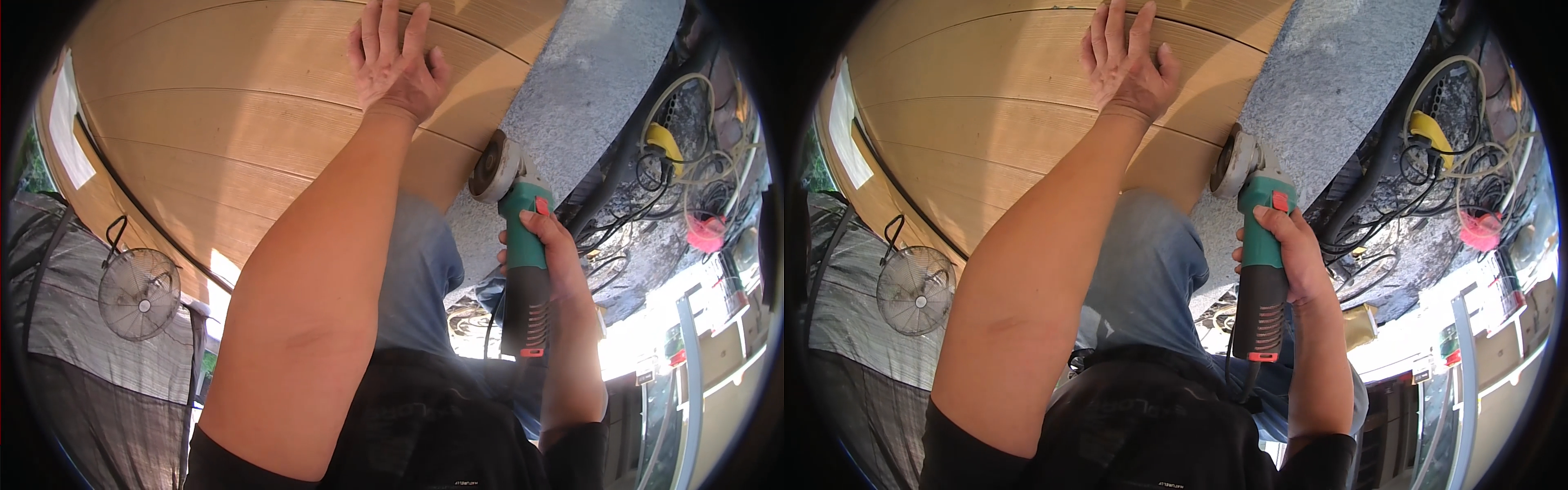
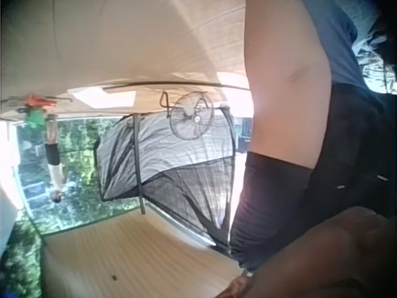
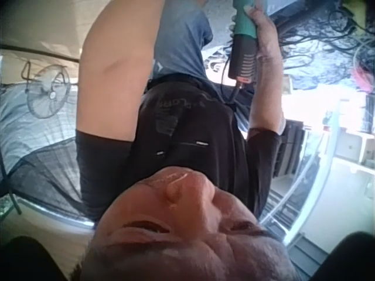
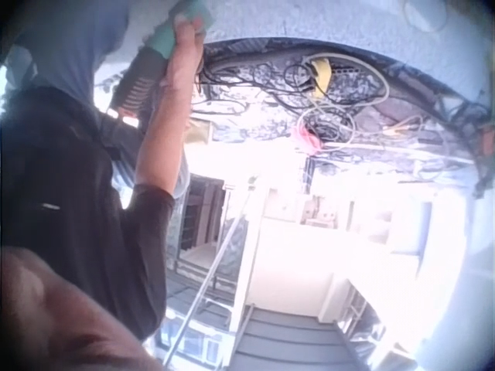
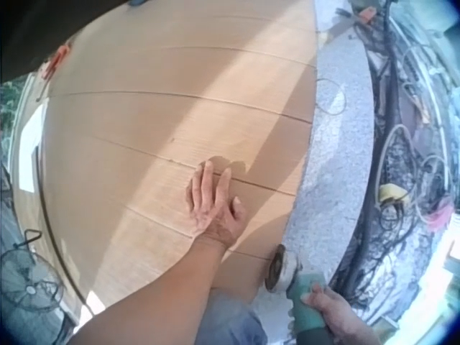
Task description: The person trims the edges of decking boards using an angle grinder while holding the boards by hand, then sets the angle grinder down.
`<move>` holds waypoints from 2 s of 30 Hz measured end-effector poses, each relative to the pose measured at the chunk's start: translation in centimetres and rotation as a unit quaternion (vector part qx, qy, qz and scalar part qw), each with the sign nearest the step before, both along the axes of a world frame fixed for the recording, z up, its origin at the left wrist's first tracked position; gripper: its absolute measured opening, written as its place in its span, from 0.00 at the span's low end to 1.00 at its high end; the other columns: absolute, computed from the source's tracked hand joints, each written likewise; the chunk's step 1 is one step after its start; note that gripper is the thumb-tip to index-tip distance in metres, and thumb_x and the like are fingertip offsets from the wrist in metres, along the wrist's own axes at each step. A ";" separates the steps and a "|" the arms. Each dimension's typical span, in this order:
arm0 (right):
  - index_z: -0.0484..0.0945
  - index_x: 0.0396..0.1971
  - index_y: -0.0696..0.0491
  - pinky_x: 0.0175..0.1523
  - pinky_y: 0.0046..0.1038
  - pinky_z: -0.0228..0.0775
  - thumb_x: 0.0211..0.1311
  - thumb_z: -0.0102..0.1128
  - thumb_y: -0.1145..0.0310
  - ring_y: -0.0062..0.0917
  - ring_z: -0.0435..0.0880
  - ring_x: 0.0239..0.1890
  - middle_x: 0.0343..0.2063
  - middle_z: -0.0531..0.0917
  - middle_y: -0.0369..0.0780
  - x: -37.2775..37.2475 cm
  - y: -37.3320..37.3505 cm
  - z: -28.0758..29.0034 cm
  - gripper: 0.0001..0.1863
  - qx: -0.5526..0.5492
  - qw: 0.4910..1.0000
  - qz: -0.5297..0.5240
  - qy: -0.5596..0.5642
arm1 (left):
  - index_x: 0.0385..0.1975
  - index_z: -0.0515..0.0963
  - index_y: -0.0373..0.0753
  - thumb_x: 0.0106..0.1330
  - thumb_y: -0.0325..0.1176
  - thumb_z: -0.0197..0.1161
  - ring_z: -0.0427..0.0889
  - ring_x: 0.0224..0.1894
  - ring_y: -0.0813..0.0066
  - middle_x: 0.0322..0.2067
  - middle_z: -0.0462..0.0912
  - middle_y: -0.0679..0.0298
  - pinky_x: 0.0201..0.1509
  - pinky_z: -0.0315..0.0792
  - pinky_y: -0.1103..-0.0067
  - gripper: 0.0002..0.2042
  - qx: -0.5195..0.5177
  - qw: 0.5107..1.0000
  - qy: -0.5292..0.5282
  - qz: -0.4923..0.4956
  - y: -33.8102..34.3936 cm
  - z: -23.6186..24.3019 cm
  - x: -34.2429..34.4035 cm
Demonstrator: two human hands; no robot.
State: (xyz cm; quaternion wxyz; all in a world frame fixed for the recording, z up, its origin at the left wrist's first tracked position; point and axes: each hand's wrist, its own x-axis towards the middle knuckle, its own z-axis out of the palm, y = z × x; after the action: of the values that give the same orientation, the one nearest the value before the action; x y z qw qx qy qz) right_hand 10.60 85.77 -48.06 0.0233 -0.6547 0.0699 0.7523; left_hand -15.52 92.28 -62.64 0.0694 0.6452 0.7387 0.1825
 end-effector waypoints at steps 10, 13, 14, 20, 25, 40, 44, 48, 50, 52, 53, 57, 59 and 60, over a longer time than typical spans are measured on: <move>0.68 0.57 0.56 0.31 0.36 0.84 0.66 0.63 0.58 0.35 0.86 0.27 0.34 0.83 0.47 -1.6 -4.2 0.7 0.26 -0.012 1.000 0.006 -0.018 | 0.67 0.72 0.44 0.57 0.40 0.60 0.58 0.75 0.41 0.73 0.61 0.46 0.76 0.52 0.49 0.32 -0.019 1.000 0.014 0.000 -0.1 0.1 -0.4; 0.64 0.59 0.54 0.32 0.38 0.84 0.66 0.64 0.61 0.35 0.87 0.29 0.35 0.82 0.47 -1.0 -5.1 0.4 0.27 -0.023 1.000 -0.011 0.008 | 0.67 0.72 0.44 0.57 0.40 0.60 0.58 0.75 0.42 0.73 0.61 0.46 0.76 0.51 0.48 0.33 0.003 1.000 0.015 -0.001 0.1 -0.2 -0.1; 0.64 0.59 0.54 0.32 0.37 0.84 0.66 0.64 0.61 0.35 0.87 0.29 0.35 0.82 0.47 -0.8 -5.3 0.4 0.27 -0.027 1.000 -0.011 0.011 | 0.68 0.70 0.44 0.58 0.41 0.60 0.57 0.75 0.42 0.73 0.60 0.45 0.77 0.50 0.49 0.33 -0.006 1.000 0.013 -0.004 0.1 -0.2 0.1; 0.64 0.58 0.52 0.32 0.38 0.84 0.65 0.66 0.61 0.35 0.86 0.28 0.37 0.81 0.47 -0.5 -3.2 0.7 0.27 -0.039 0.999 -0.030 0.015 | 0.71 0.67 0.51 0.64 0.43 0.58 0.53 0.78 0.49 0.75 0.58 0.53 0.79 0.46 0.52 0.31 -0.051 0.999 0.015 -0.008 -0.3 0.0 -0.1; 0.66 0.57 0.55 0.33 0.37 0.84 0.65 0.65 0.59 0.34 0.86 0.28 0.36 0.81 0.46 0.6 3.0 0.0 0.27 0.021 1.000 -0.010 0.016 | 0.72 0.66 0.50 0.65 0.43 0.57 0.53 0.78 0.48 0.75 0.58 0.53 0.79 0.46 0.52 0.31 -0.043 0.997 0.056 -0.012 -0.4 -0.6 -0.2; 0.66 0.52 0.58 0.30 0.35 0.84 0.64 0.66 0.59 0.34 0.87 0.27 0.34 0.82 0.48 4.2 13.5 -1.3 0.26 0.031 0.998 -0.033 0.047 | 0.59 0.79 0.50 0.63 0.34 0.64 0.64 0.72 0.51 0.69 0.68 0.54 0.74 0.59 0.56 0.22 -0.078 0.994 -0.042 -0.069 5.0 2.0 -0.1; 0.66 0.54 0.58 0.30 0.34 0.84 0.64 0.66 0.59 0.34 0.87 0.28 0.35 0.82 0.47 3.7 15.7 -1.3 0.27 0.027 0.999 -0.013 0.045 | 0.58 0.78 0.45 0.70 0.39 0.58 0.71 0.67 0.52 0.63 0.76 0.54 0.72 0.61 0.59 0.18 0.002 0.994 -0.026 -0.105 21.8 3.3 0.1; 0.67 0.57 0.57 0.31 0.35 0.84 0.64 0.66 0.59 0.33 0.87 0.28 0.35 0.82 0.47 2.9 18.1 -0.7 0.27 0.028 0.999 -0.008 0.043 | 0.71 0.66 0.43 0.63 0.43 0.59 0.52 0.77 0.41 0.75 0.57 0.44 0.80 0.45 0.52 0.34 0.036 0.994 0.082 -0.064 26.9 -1.8 3.3; 0.67 0.57 0.57 0.31 0.35 0.85 0.65 0.66 0.60 0.33 0.87 0.28 0.36 0.82 0.47 3.6 19.4 -0.4 0.27 0.022 0.999 -0.007 0.026 | 0.72 0.65 0.43 0.64 0.45 0.58 0.51 0.77 0.42 0.75 0.55 0.45 0.81 0.43 0.53 0.34 -0.004 0.997 0.059 -0.052 27.2 -1.5 4.6; 0.67 0.57 0.56 0.30 0.35 0.85 0.65 0.65 0.60 0.33 0.87 0.28 0.36 0.82 0.47 3.8 20.5 -0.4 0.26 0.022 0.999 -0.021 0.022 | 0.73 0.64 0.42 0.66 0.46 0.57 0.49 0.78 0.42 0.76 0.54 0.45 0.81 0.42 0.54 0.34 -0.046 0.997 0.044 -0.040 27.1 -0.9 4.9; 0.67 0.56 0.55 0.30 0.36 0.85 0.65 0.66 0.59 0.33 0.87 0.27 0.35 0.82 0.47 3.9 21.1 -0.4 0.26 0.018 0.999 -0.025 0.025 | 0.73 0.64 0.42 0.66 0.47 0.57 0.49 0.78 0.43 0.76 0.53 0.46 0.81 0.41 0.53 0.35 -0.041 0.997 0.051 -0.044 27.2 -0.8 4.9; 0.68 0.55 0.54 0.29 0.35 0.85 0.65 0.66 0.60 0.33 0.86 0.27 0.34 0.81 0.47 3.5 23.7 -0.5 0.25 0.025 0.999 -0.035 0.021 | 0.73 0.64 0.44 0.65 0.47 0.58 0.50 0.78 0.43 0.76 0.54 0.47 0.81 0.42 0.54 0.35 -0.052 0.996 0.069 -0.037 27.5 -0.3 4.6; 0.67 0.55 0.55 0.29 0.35 0.85 0.65 0.66 0.59 0.33 0.86 0.27 0.35 0.81 0.47 3.5 25.5 -0.4 0.25 0.018 0.999 -0.033 0.015 | 0.73 0.65 0.44 0.65 0.46 0.58 0.50 0.78 0.43 0.76 0.54 0.47 0.81 0.42 0.54 0.34 -0.063 0.995 0.067 -0.031 27.7 0.0 4.5; 0.67 0.55 0.55 0.29 0.35 0.85 0.65 0.66 0.59 0.33 0.86 0.27 0.35 0.81 0.47 3.6 26.2 -0.5 0.26 0.015 0.999 -0.032 0.009 | 0.72 0.65 0.44 0.64 0.46 0.58 0.50 0.78 0.43 0.76 0.54 0.47 0.81 0.42 0.53 0.34 -0.068 0.995 0.060 -0.035 27.7 0.1 4.5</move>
State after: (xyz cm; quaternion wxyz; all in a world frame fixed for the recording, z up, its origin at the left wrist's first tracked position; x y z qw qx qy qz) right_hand 14.21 111.93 -48.54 0.0560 -0.6451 0.0796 0.7579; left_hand -11.00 120.01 -62.52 0.0751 0.6739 0.7295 0.0899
